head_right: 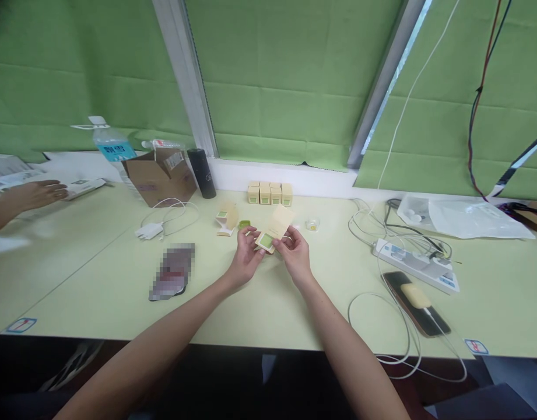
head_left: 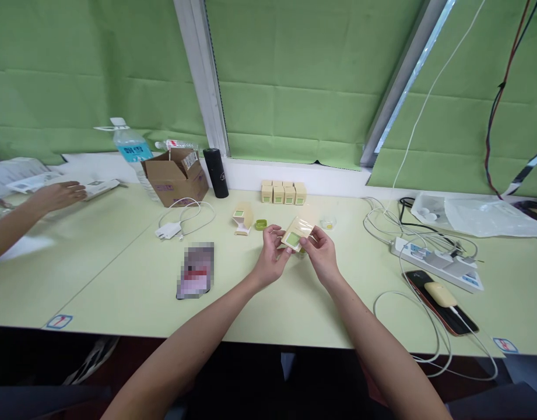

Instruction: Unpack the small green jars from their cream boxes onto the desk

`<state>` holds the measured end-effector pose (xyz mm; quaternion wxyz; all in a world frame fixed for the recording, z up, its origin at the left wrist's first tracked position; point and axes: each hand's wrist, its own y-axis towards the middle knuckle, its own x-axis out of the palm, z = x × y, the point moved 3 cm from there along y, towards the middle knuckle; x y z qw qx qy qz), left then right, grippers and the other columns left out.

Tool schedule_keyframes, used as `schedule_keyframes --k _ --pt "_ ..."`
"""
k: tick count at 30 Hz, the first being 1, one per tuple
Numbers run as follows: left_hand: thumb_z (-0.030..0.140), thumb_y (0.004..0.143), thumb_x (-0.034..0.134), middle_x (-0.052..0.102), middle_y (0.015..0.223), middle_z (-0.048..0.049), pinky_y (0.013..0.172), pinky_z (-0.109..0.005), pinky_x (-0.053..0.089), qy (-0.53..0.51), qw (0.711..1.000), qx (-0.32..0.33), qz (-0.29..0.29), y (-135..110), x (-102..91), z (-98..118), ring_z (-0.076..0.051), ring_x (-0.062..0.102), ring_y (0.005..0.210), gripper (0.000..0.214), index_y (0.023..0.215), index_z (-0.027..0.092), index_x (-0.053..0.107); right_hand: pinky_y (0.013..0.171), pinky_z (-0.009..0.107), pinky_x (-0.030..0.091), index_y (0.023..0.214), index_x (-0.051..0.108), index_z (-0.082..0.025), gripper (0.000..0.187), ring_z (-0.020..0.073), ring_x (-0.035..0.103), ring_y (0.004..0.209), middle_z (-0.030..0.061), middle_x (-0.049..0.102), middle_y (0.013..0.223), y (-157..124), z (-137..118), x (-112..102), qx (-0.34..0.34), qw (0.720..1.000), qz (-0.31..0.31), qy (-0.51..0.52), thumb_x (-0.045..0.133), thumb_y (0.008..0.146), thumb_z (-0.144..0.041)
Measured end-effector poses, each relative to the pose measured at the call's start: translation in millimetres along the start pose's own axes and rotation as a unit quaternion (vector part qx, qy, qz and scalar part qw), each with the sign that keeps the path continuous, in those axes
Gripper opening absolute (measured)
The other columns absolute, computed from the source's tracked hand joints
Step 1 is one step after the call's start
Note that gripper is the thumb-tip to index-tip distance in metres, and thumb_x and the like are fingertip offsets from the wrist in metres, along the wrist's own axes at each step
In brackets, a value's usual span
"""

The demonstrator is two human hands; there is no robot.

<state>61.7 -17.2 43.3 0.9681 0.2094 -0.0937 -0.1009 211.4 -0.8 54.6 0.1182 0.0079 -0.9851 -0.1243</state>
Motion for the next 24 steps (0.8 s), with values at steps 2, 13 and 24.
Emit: schedule_keyframes --k 2,13,24 --pt "0.050 0.090 0.070 0.051 0.120 -0.0067 0.090 -0.038 0.057 -0.013 1.000 0.001 0.001 1 -0.4 0 -0.023 0.062 0.115 0.055 0.122 0.029 0.030 0.091 0.040 0.061 0.115 0.067 -0.024 0.063 0.0259 0.074 0.103 0.0088 0.076 0.115 0 -1 2 -0.003 1.000 -0.018 0.013 0.090 0.067 -0.056" --pt "0.031 0.078 0.075 0.058 0.102 0.0007 0.076 -0.029 0.045 -0.029 0.999 -0.045 0.004 7 -10.1 -4 -0.016 0.059 0.087 0.056 0.110 0.028 0.029 0.093 0.046 0.061 0.109 0.066 -0.026 0.059 0.0270 0.076 0.096 0.0065 0.080 0.101 -6 -1 8 0.000 0.999 -0.051 0.006 0.094 0.063 -0.049" --pt "0.038 0.085 0.073 0.056 0.119 -0.0060 0.085 -0.033 0.049 -0.017 1.000 -0.003 -0.009 3 -0.7 -1 -0.019 0.060 0.104 0.053 0.118 0.029 0.032 0.090 0.044 0.062 0.113 0.067 -0.024 0.060 0.0289 0.075 0.101 0.0098 0.079 0.109 -2 -11 -2 -0.002 0.999 -0.024 0.035 0.088 0.070 -0.058"
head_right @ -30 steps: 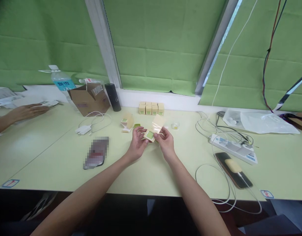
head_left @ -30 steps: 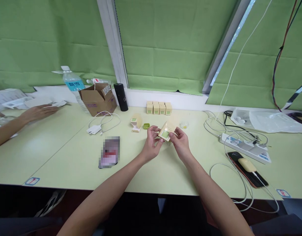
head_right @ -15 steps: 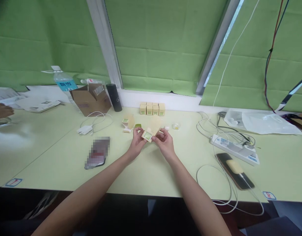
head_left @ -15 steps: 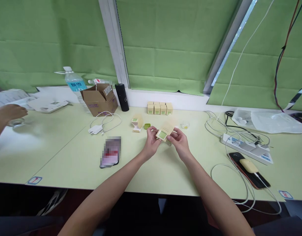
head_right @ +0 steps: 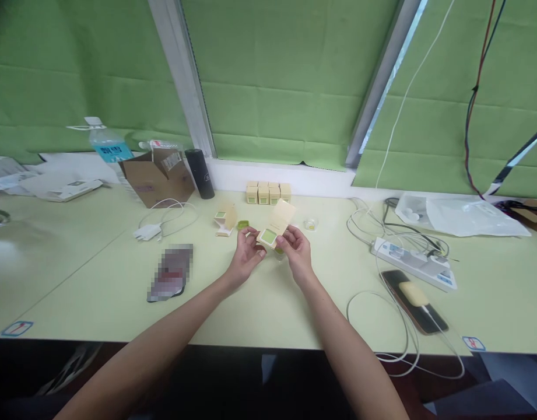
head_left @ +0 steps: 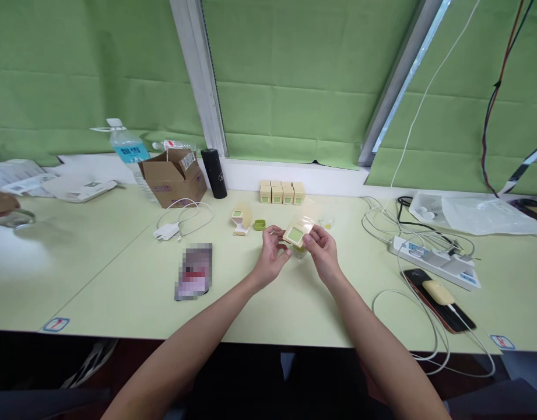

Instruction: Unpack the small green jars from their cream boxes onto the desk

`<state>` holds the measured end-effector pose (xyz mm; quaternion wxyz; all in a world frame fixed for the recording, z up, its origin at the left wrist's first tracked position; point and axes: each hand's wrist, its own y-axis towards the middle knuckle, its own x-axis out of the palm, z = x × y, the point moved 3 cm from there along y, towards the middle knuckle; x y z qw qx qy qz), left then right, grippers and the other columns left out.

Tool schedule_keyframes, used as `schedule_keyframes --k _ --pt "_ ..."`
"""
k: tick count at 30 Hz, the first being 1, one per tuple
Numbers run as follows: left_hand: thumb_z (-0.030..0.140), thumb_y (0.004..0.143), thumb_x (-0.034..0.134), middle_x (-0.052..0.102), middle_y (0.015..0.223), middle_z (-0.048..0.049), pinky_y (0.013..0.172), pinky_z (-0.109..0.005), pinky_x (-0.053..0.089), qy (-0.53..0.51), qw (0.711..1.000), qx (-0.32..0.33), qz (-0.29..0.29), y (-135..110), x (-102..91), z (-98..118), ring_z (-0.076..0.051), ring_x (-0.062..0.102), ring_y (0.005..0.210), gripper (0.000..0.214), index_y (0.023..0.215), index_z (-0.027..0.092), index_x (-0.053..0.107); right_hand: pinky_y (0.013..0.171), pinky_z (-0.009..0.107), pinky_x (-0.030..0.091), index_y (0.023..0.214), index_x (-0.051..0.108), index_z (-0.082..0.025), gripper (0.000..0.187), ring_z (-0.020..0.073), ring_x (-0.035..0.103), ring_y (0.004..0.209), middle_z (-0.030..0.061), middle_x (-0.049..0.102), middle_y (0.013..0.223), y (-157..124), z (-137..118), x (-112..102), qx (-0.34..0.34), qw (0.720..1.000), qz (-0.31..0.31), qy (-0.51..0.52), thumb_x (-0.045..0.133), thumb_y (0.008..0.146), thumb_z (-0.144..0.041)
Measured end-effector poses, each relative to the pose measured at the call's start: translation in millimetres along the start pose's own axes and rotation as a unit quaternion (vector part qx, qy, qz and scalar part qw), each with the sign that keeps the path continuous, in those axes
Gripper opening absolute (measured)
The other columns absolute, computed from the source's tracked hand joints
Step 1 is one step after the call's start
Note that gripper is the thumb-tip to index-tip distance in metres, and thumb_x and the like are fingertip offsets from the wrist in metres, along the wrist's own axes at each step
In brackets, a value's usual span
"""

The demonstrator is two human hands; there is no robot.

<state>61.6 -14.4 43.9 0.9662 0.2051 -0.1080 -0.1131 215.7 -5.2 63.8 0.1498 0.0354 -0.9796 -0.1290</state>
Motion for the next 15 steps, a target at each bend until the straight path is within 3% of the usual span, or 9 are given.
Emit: schedule_keyframes --k 5,15 --pt "0.052 0.087 0.073 0.053 0.112 -0.0042 0.091 -0.039 0.051 -0.009 1.000 0.015 0.008 -1 -3.7 2 -0.021 0.059 0.104 0.055 0.117 0.030 0.033 0.083 0.040 0.062 0.114 0.065 -0.026 0.056 0.0265 0.073 0.100 0.0079 0.078 0.109 -3 1 8 -0.012 0.999 -0.044 -0.017 0.088 0.072 -0.056" --pt "0.050 0.094 0.066 0.055 0.112 -0.0032 0.085 -0.036 0.050 -0.005 0.998 0.056 -0.020 -2 -7.2 6 -0.018 0.060 0.093 0.047 0.118 0.029 0.032 0.066 0.033 0.059 0.120 0.061 -0.025 0.057 0.0184 0.068 0.076 0.0052 0.077 0.098 -4 20 11 -0.019 1.000 -0.017 -0.004 0.086 0.076 -0.051"
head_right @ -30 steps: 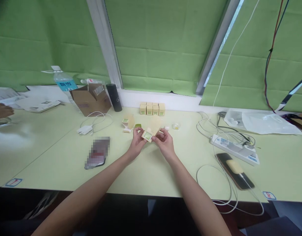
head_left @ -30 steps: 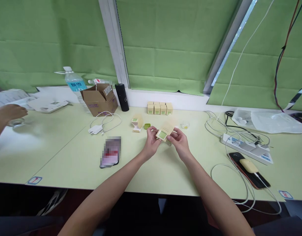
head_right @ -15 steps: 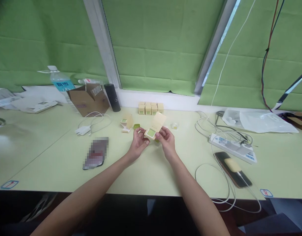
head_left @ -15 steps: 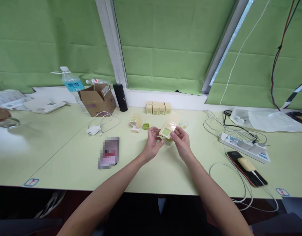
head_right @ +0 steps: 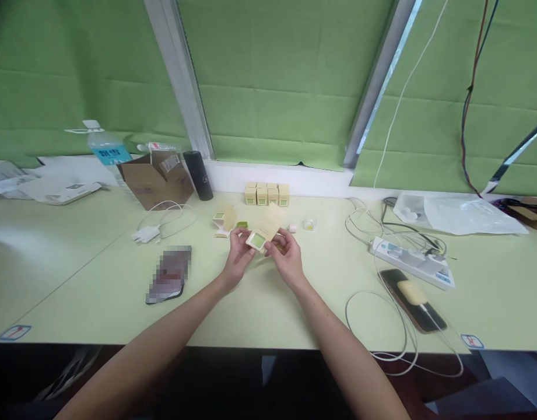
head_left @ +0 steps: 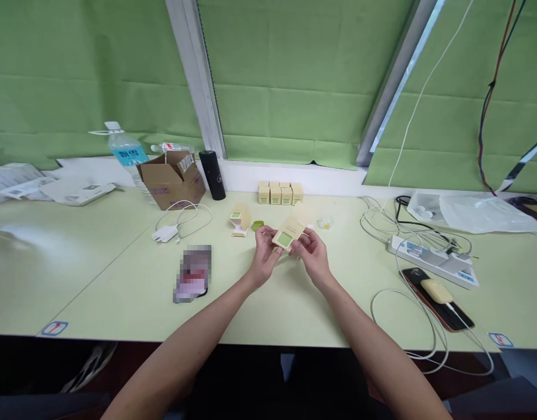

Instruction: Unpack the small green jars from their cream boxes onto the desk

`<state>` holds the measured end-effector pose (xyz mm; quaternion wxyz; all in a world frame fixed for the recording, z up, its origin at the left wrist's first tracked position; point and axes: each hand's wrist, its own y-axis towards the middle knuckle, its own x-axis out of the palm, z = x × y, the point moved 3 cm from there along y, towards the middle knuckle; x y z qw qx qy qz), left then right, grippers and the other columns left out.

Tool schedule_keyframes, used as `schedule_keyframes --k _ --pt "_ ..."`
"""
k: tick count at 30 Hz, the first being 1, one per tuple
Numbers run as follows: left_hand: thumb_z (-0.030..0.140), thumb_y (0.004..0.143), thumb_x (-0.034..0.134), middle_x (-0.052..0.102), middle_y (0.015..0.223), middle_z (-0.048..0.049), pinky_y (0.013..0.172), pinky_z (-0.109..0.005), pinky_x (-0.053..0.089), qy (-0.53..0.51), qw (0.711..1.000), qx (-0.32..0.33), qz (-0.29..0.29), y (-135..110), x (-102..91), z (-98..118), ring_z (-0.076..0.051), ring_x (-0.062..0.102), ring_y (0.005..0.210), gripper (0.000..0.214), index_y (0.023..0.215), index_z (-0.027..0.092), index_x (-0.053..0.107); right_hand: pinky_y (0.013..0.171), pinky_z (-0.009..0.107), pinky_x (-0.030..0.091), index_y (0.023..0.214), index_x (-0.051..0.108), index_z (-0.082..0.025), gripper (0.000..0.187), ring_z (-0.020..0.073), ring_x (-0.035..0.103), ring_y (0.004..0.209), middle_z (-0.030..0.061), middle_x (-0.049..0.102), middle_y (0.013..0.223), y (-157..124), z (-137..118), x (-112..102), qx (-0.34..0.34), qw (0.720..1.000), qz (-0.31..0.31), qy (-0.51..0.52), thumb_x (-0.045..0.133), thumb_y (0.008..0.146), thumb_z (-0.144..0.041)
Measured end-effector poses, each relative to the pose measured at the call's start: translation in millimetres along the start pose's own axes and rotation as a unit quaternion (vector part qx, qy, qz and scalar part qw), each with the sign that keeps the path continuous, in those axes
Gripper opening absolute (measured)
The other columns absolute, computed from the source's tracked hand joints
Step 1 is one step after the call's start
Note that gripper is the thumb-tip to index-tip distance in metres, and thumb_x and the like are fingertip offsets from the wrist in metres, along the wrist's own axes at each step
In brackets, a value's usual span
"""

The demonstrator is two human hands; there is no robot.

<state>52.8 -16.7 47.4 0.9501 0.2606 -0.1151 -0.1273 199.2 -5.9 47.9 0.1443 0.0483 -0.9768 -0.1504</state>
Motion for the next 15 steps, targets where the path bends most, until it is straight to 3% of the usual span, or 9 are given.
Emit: schedule_keyframes --k 8,15 --pt "0.050 0.089 0.072 0.056 0.106 -0.0006 0.083 -0.034 0.049 -0.008 0.999 -0.042 0.022 3 -2.6 -7 -0.017 0.060 0.092 0.052 0.110 0.029 0.029 0.065 0.033 0.057 0.117 0.061 -0.025 0.056 0.0174 0.068 0.072 0.0042 0.078 0.095 1 1 -2 0.013 1.000 -0.008 -0.007 0.086 0.074 -0.050" --pt "0.032 0.080 0.075 0.056 0.105 0.0021 0.082 -0.032 0.051 -0.021 0.996 -0.082 0.019 5 -5.3 -11 -0.015 0.063 0.086 0.055 0.108 0.029 0.027 0.066 0.032 0.060 0.117 0.058 -0.025 0.061 0.0215 0.071 0.088 0.0060 0.077 0.101 -2 9 1 0.012 1.000 0.018 -0.015 0.088 0.071 -0.051"
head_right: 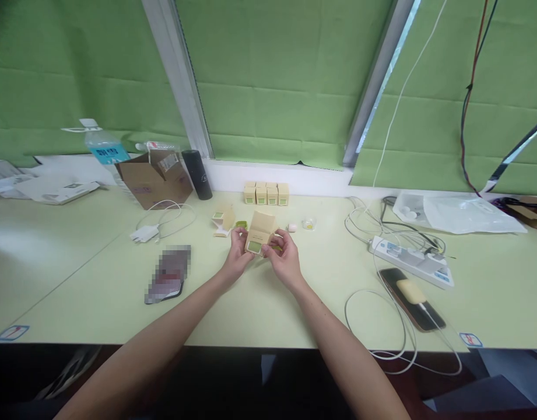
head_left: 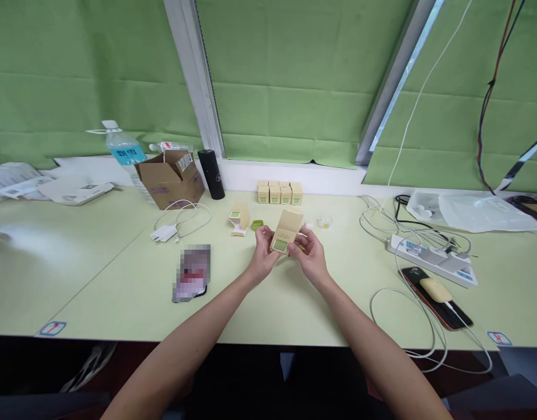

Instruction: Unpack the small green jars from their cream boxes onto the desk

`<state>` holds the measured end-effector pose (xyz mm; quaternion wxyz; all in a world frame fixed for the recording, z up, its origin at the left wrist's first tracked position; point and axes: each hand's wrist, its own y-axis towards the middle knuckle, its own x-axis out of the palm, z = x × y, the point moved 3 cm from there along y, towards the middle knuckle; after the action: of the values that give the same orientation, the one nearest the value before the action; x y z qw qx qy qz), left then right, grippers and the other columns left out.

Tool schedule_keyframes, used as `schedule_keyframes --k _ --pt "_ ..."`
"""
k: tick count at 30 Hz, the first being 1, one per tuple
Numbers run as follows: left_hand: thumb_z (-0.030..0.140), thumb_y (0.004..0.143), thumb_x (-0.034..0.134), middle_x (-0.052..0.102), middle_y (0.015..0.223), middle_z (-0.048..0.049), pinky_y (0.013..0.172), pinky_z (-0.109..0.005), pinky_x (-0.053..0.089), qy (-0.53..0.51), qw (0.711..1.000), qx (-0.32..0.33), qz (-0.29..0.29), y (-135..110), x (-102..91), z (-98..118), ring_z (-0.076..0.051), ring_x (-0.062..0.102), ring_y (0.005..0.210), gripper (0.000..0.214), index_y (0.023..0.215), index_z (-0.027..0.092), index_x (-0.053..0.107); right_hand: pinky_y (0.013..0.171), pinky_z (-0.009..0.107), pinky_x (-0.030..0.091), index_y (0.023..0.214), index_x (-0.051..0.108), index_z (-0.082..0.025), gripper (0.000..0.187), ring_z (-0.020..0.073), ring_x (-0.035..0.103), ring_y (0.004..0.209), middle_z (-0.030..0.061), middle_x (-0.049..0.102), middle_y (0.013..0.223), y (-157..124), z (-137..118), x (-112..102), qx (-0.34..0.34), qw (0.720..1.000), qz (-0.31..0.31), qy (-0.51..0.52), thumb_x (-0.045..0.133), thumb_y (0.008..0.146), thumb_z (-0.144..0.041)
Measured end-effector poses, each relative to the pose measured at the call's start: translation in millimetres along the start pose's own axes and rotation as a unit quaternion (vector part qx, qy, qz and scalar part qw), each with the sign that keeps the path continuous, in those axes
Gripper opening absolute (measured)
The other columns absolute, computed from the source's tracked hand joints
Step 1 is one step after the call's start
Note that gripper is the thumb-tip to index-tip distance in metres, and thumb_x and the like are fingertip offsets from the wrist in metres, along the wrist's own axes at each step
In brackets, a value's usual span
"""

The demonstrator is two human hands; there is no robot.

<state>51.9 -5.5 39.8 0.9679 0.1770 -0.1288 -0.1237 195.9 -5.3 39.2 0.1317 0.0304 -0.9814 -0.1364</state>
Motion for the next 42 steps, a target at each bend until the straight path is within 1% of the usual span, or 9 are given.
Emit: schedule_keyframes --k 4,9,14,19,25,30,33,38,42 --pt "0.023 0.078 0.071 0.055 0.107 0.0016 0.081 -0.031 0.052 0.006 1.000 -0.014 0.012 -1 -2.5 -3 -0.015 0.063 0.091 0.054 0.109 0.029 0.028 0.073 0.033 0.063 0.119 0.058 -0.025 0.062 0.0226 0.072 0.097 0.0073 0.077 0.106 -2 0 3 -0.005 1.000 0.000 -0.005 0.088 0.071 -0.051" --pt "0.021 0.076 0.071 0.054 0.107 0.0009 0.078 -0.030 0.053 0.004 1.000 -0.001 0.017 -3 -0.5 -2 -0.018 0.062 0.098 0.056 0.111 0.030 0.028 0.073 0.036 0.063 0.116 0.058 -0.025 0.059 0.0225 0.075 0.083 0.0060 0.079 0.098 -2 -8 1 0.000 1.000 0.017 0.004 0.082 0.076 -0.060" --pt "0.032 0.080 0.073 0.054 0.112 -0.0024 0.083 -0.033 0.051 0.031 0.999 0.029 -0.011 -5 4.9 1 -0.021 0.060 0.104 0.054 0.117 0.029 0.034 0.070 0.034 0.062 0.110 0.060 -0.023 0.058 0.0211 0.074 0.079 0.0042 0.079 0.091 2 -17 -6 0.033 0.997 0.034 0.057 0.088 0.071 -0.057" --pt "0.046 0.088 0.071 0.053 0.123 -0.0088 0.093 -0.038 0.048 0.130 0.985 0.087 0.066 -5 1.0 6 -0.024 0.056 0.118 0.048 0.120 0.027 0.041 0.060 0.028 0.057 0.104 0.057 -0.026 0.057 0.0168 0.071 0.067 0.0007 0.079 0.086 2 -22 -7 0.055 0.993 0.028 0.104 0.091 0.069 -0.054" --pt "0.039 0.084 0.077 0.056 0.117 -0.0070 0.088 -0.036 0.051 0.153 0.981 0.085 0.085 -5 3.0 8 -0.022 0.060 0.111 0.050 0.117 0.027 0.043 0.064 0.032 0.061 0.108 0.054 -0.027 0.066 0.0236 0.077 0.077 0.0032 0.082 0.093 -1 -22 -1 0.089 0.991 0.000 0.103 0.094 0.064 -0.058" --pt "0.031 0.092 0.067 0.062 0.110 -0.0055 0.093 -0.037 0.051 0.148 0.982 0.082 0.080 -8 4.4 6 -0.020 0.065 0.102 0.037 0.118 0.026 0.042 0.079 0.039 0.064 0.111 0.062 -0.024 0.064 0.0292 0.077 0.100 0.0102 0.079 0.116 2 -19 -1 0.089 0.991 0.005 0.096 0.090 0.067 -0.061" --pt "0.031 0.093 0.065 0.065 0.103 -0.0042 0.091 -0.037 0.052 0.132 0.983 0.078 0.100 -9 1.7 5 -0.020 0.067 0.098 0.033 0.117 0.026 0.044 0.079 0.039 0.064 0.104 0.067 -0.021 0.060 0.0312 0.076 0.103 0.0127 0.079 0.116 3 -17 -3 0.107 0.991 0.003 0.081 0.086 0.069 -0.066" --pt "0.027 0.093 0.063 0.070 0.098 -0.0046 0.087 -0.036 0.051 0.195 0.965 0.117 0.128 -10 1.4 13 -0.022 0.066 0.092 0.010 0.103 0.024 0.065 0.074 0.037 0.063 0.103 0.070 -0.019 0.059 0.0300 0.077 0.098 0.0134 0.080 0.113 3 -16 -4 0.105 0.992 0.000 0.071 0.086 0.069 -0.065" --pt "0.018 0.092 0.055 0.072 0.097 -0.0055 0.077 -0.034 0.049 0.252 0.954 0.132 0.097 -10 5.1 16 -0.022 0.066 0.088 0.023 0.095 0.025 0.076 0.072 0.036 0.063 0.103 0.071 -0.020 0.058 0.0280 0.077 0.092 0.0118 0.081 0.111 3 -15 -6 0.096 0.992 0.031 0.081 0.090 0.066 -0.061"
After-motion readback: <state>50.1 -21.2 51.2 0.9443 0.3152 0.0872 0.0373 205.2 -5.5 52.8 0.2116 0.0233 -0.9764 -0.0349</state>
